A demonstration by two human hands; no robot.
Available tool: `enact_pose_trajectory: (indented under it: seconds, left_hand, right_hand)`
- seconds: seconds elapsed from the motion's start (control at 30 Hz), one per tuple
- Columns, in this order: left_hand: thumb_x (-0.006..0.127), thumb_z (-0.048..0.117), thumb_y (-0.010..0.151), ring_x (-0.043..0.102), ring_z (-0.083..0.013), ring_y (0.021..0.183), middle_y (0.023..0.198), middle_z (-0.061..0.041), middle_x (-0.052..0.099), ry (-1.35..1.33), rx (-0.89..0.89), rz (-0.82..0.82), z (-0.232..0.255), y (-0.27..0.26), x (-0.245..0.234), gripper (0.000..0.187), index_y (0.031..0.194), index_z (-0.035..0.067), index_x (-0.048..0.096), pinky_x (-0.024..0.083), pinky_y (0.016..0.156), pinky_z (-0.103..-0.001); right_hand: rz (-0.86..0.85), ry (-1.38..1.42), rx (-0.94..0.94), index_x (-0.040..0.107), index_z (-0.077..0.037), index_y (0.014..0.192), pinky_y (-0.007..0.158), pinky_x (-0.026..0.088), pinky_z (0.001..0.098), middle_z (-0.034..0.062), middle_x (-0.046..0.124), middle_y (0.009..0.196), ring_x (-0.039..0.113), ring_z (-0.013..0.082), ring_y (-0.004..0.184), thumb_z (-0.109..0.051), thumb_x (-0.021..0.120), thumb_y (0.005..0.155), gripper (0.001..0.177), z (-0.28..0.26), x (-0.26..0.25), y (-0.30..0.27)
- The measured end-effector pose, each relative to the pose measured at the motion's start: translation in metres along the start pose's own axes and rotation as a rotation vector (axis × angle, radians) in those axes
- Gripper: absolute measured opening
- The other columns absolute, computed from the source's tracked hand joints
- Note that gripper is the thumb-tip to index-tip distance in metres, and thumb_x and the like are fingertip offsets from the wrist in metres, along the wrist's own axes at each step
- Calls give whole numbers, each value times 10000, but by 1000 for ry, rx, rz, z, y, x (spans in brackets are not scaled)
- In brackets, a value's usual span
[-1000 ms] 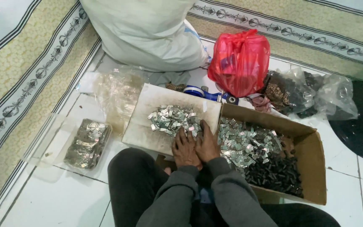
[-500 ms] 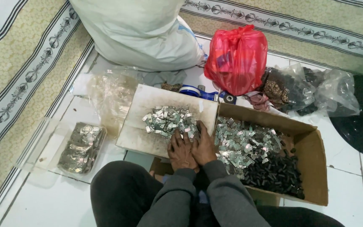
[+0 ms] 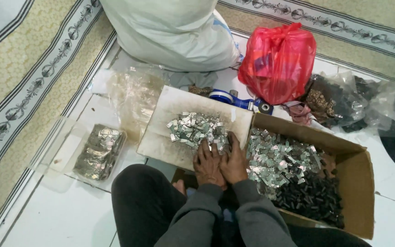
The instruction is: Sorting small metal components from a bulk box into organized piles or containers.
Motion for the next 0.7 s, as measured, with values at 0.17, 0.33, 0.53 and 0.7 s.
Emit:
enact_pose_trajectory:
  seconds: [0.17, 0.33, 0.53, 0.7]
  left_hand:
    - [373, 491, 1084, 155, -309, 1553, 1706, -164, 137, -183, -52, -251, 4, 2, -24, 500, 1461, 165, 346, 157, 1186, -529]
    - [424, 400, 1094, 189, -361, 1532, 1679, -217, 168, -253, -3, -139, 0, -3, -23, 498, 1502, 125, 346, 215, 1167, -525]
    - [576, 91, 968, 436, -419, 1277, 1472, -209, 376, -439, 118, 87, 3, 19, -78, 405, 1365, 97, 495, 445, 939, -546]
    - [678, -33, 736, 679, -301, 924, 1163, -64, 472, -524, 134, 100, -23, 74, -104, 448, 1128, 141, 549, 592, 727, -372]
  right_hand:
    - [12, 63, 9, 332, -19, 1578, 1103, 485, 523, 298, 511, 1502, 485, 461, 1383, 96, 563, 856, 766, 0, -2, 0]
    - [-7, 126, 20, 338, 2, 1575, 1111, 460, 549, 320, 481, 1515, 453, 481, 1397, 81, 604, 838, 787, 3, -2, -3]
    - [165, 145, 122, 611, -71, 1398, 973, 556, 460, 232, 673, 1293, 649, 395, 1173, -21, 749, 839, 578, 11, -18, 11]
    - [370, -5, 29, 769, -222, 1145, 786, 509, 284, -7, 759, 1015, 725, 173, 941, -190, 824, 894, 260, -5, -19, 52]
Point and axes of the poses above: each hand's wrist, its own y-axis towards the middle knuckle, its own x-axis out of the palm, z = x × y, the point moved 9 cm from there along y, towards the middle knuckle
